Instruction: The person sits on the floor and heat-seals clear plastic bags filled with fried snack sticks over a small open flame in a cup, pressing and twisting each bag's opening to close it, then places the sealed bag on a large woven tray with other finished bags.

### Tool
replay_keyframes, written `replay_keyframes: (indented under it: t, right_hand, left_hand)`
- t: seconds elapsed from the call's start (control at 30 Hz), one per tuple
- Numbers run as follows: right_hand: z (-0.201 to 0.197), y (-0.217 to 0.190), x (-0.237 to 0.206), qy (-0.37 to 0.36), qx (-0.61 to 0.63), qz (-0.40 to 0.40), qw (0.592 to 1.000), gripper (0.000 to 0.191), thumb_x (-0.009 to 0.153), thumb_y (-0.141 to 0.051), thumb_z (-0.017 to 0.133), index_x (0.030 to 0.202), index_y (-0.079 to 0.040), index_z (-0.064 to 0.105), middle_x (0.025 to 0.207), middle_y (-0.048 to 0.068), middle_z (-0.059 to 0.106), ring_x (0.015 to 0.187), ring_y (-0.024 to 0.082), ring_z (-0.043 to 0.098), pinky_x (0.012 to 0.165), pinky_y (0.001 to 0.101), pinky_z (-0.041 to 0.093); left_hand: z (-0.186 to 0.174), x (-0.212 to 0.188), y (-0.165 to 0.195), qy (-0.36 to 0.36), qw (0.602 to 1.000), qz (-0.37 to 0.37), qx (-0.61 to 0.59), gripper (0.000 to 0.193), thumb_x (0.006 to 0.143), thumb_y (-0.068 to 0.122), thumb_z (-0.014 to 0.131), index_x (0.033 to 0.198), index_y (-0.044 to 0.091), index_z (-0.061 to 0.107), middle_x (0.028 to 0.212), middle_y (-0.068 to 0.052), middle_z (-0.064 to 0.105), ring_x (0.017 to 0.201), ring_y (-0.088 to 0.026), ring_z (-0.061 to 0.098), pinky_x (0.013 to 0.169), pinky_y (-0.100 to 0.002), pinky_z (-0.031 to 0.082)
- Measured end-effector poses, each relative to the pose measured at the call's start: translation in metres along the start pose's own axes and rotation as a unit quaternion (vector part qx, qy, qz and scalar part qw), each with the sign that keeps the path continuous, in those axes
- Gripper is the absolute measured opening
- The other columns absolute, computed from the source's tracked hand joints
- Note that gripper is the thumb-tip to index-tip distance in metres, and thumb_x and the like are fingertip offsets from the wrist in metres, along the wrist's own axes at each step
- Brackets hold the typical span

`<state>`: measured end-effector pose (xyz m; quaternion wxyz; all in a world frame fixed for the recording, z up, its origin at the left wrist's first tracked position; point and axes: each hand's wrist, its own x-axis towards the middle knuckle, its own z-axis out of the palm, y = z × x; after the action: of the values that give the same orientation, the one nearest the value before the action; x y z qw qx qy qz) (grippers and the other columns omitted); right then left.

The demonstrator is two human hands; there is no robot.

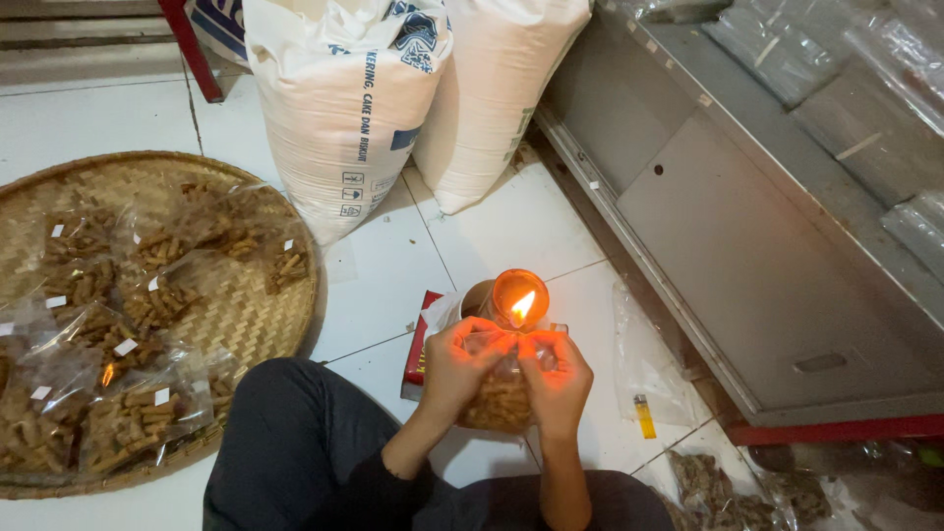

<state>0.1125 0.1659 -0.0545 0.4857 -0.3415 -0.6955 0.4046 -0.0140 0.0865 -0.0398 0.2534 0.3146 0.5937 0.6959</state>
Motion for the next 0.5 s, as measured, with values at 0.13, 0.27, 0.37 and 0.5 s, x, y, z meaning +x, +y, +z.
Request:
replay_keyframes:
  t: [0.13,0.27,0.37,0.5]
  right_hand:
    - [0.002,0.003,0.003,-0.009,0.028,0.037,0.999,0.013,0.087,-0.006,0.076,0.096,0.002,0.069,0.088,0.001,0.069,0.08,0.007,0.061,0.071,0.0233,0.052]
    - [0.003,0.001,0.003,-0.031,0.079,0.03,0.996,0.011,0.09,-0.005,0.074,0.098,0.001,0.068,0.092,0.001,0.069,0.086,0.007,0.062,0.077,0.0236,0.053]
    - [0.006,-0.003,0.001,-0.026,0.084,0.001,0.996,0.01,0.092,-0.004,0.073,0.096,0.0,0.066,0.091,0.001,0.067,0.086,0.007,0.06,0.078,0.0226,0.051]
    - [0.009,-0.01,0.002,-0.009,0.116,0.149,0.982,0.017,0.092,-0.008,0.075,0.091,-0.001,0.06,0.074,-0.001,0.058,0.062,0.008,0.045,0.053,0.0234,0.034]
  left_hand:
    - [-0.002,-0.001,0.0,0.006,1.0,-0.019,-0.022,0.02,0.082,0.015,0.081,0.092,-0.001,0.074,0.081,-0.006,0.08,0.073,-0.007,0.07,0.065,-0.025,0.056]
    - [-0.003,-0.002,0.002,0.01,0.999,-0.007,-0.047,0.018,0.084,0.013,0.081,0.093,-0.002,0.074,0.083,-0.004,0.078,0.073,-0.006,0.069,0.065,-0.023,0.056]
    - [-0.003,-0.002,0.001,-0.007,0.994,-0.041,-0.104,0.015,0.087,0.011,0.078,0.093,-0.002,0.074,0.079,-0.004,0.076,0.065,-0.007,0.066,0.058,-0.023,0.051]
    - [-0.004,-0.002,-0.005,0.003,0.976,-0.117,-0.182,0.016,0.085,0.01,0.077,0.094,-0.002,0.072,0.077,-0.003,0.072,0.058,-0.008,0.063,0.051,-0.027,0.057]
